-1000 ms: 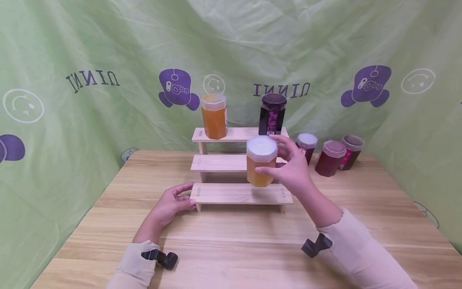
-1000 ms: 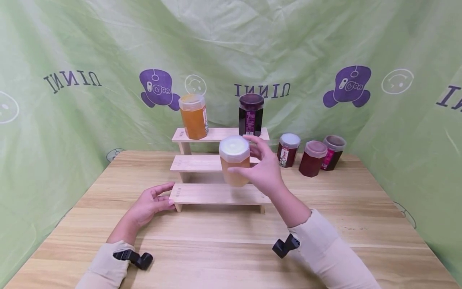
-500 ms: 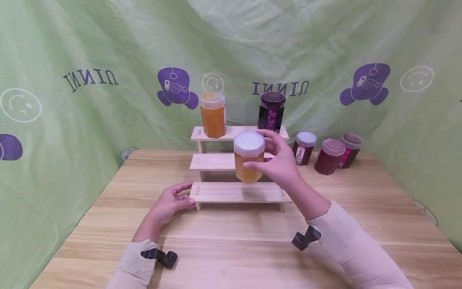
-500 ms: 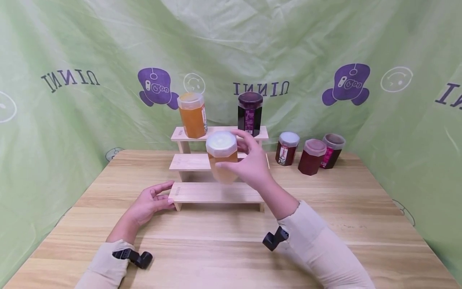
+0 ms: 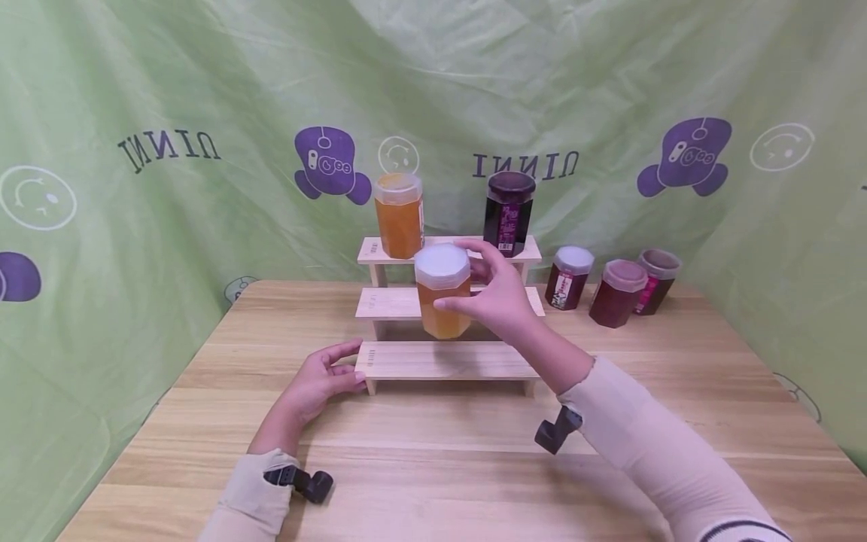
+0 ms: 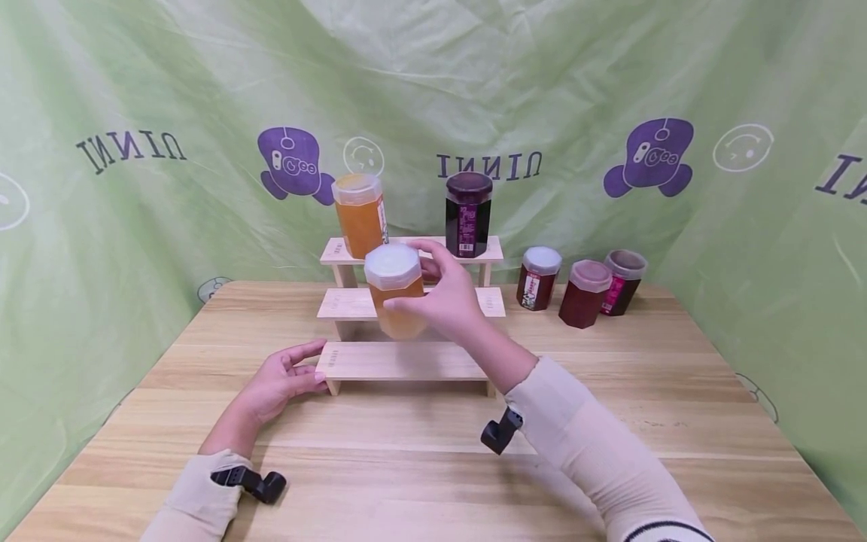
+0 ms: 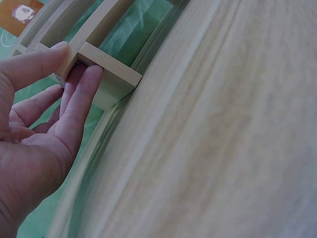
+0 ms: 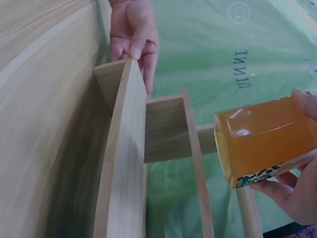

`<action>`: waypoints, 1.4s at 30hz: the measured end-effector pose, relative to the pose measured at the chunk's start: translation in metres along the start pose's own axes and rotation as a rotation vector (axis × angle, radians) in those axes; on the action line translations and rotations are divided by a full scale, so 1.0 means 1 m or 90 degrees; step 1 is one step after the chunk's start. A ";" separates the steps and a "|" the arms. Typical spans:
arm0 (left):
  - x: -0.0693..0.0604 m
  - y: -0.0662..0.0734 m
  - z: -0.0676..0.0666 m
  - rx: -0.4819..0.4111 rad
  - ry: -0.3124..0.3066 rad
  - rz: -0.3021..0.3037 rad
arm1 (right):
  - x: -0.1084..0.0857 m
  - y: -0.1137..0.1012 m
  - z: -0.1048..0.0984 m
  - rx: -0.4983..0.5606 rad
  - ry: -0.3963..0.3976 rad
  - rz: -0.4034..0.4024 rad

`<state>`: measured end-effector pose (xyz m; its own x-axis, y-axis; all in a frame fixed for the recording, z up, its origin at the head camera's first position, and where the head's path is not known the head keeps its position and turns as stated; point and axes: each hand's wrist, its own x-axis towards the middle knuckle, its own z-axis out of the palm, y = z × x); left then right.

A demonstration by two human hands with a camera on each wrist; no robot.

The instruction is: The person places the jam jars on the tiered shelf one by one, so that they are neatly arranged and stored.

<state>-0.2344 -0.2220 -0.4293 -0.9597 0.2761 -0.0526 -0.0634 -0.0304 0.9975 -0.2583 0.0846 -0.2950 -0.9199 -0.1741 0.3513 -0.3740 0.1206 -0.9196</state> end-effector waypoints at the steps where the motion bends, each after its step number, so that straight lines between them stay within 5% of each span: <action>1: 0.000 0.000 0.000 -0.001 -0.001 -0.001 | 0.002 0.001 0.001 -0.004 -0.003 -0.001; 11: 0.001 -0.001 0.001 -0.001 -0.002 0.002 | 0.015 0.005 0.015 -0.019 0.000 0.042; 42: 0.000 0.002 0.002 -0.014 -0.003 0.000 | 0.049 0.021 0.049 0.011 0.029 0.067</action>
<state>-0.2337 -0.2200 -0.4276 -0.9584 0.2805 -0.0529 -0.0701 -0.0516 0.9962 -0.3057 0.0308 -0.3054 -0.9585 -0.1174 0.2599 -0.2734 0.1182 -0.9546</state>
